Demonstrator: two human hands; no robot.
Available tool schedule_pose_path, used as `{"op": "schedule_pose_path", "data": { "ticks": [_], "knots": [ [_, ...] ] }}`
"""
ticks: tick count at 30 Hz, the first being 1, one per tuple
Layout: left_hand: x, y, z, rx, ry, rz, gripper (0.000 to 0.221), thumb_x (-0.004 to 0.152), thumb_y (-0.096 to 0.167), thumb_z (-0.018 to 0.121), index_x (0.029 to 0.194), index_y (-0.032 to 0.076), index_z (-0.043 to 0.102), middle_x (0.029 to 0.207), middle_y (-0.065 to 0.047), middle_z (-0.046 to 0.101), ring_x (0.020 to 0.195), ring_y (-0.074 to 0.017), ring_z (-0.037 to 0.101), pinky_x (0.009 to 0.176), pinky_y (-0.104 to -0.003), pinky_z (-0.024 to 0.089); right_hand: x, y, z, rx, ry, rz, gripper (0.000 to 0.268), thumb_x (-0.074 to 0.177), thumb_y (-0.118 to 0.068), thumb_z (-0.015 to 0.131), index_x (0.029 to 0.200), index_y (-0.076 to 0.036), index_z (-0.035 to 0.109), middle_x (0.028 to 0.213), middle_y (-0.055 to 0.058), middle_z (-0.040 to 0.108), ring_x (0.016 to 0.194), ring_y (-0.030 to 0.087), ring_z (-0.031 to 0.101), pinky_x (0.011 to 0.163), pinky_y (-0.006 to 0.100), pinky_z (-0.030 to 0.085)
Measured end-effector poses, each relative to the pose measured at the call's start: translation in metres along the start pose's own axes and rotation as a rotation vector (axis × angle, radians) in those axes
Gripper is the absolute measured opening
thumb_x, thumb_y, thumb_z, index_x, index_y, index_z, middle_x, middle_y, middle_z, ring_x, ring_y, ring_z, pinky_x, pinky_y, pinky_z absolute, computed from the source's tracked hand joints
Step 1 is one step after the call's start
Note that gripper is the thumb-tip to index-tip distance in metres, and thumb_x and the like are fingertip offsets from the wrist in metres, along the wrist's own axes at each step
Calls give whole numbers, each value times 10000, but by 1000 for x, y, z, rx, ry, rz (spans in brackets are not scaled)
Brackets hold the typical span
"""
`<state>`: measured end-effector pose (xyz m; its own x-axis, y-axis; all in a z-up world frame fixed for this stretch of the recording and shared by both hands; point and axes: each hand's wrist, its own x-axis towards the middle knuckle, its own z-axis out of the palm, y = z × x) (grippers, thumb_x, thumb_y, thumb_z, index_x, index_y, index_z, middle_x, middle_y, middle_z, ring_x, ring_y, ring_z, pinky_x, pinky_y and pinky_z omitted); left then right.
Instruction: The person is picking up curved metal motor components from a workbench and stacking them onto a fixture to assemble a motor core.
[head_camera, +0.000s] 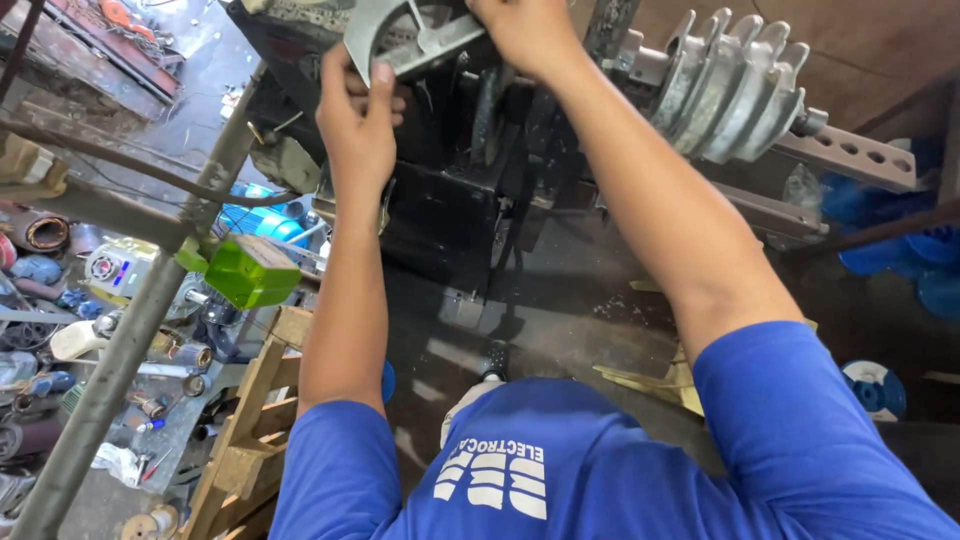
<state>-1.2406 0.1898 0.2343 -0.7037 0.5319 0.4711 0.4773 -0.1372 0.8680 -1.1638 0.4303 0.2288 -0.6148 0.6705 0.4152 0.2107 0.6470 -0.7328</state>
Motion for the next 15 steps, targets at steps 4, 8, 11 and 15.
{"op": "schedule_pose_path", "data": {
  "ticks": [4,8,11,15],
  "knots": [
    [-18,1,-3,-61,-60,-47,302,1033,338,529,1263,142,514,922,-42,580,733,-128,719,616,-245,600,-50,-29,-37,56,32,-162,206,974,-214,682,866,-169,512,765,-21,457,705,121,432,622,340,341],
    [-79,7,15,17,-277,3,310,1055,331,489,1240,84,516,1094,-131,576,1061,-237,564,948,-396,455,-153,-19,-105,169,-73,-300,256,1007,-257,652,919,-84,486,774,63,445,692,233,440,650,380,367],
    [-126,-9,63,-84,-517,-169,301,1016,269,580,1261,98,548,1062,-154,601,1041,-271,617,934,-450,503,-233,56,-137,201,-86,-35,237,963,-273,713,942,-79,578,741,80,510,666,249,518,656,374,418],
    [-178,-34,155,-205,-806,-279,302,975,228,649,1250,140,562,1140,-177,666,1021,-334,702,825,-428,596,-320,124,-187,143,38,166,238,980,-234,696,905,-72,539,976,99,532,888,237,490,787,336,375]
  ]
}}
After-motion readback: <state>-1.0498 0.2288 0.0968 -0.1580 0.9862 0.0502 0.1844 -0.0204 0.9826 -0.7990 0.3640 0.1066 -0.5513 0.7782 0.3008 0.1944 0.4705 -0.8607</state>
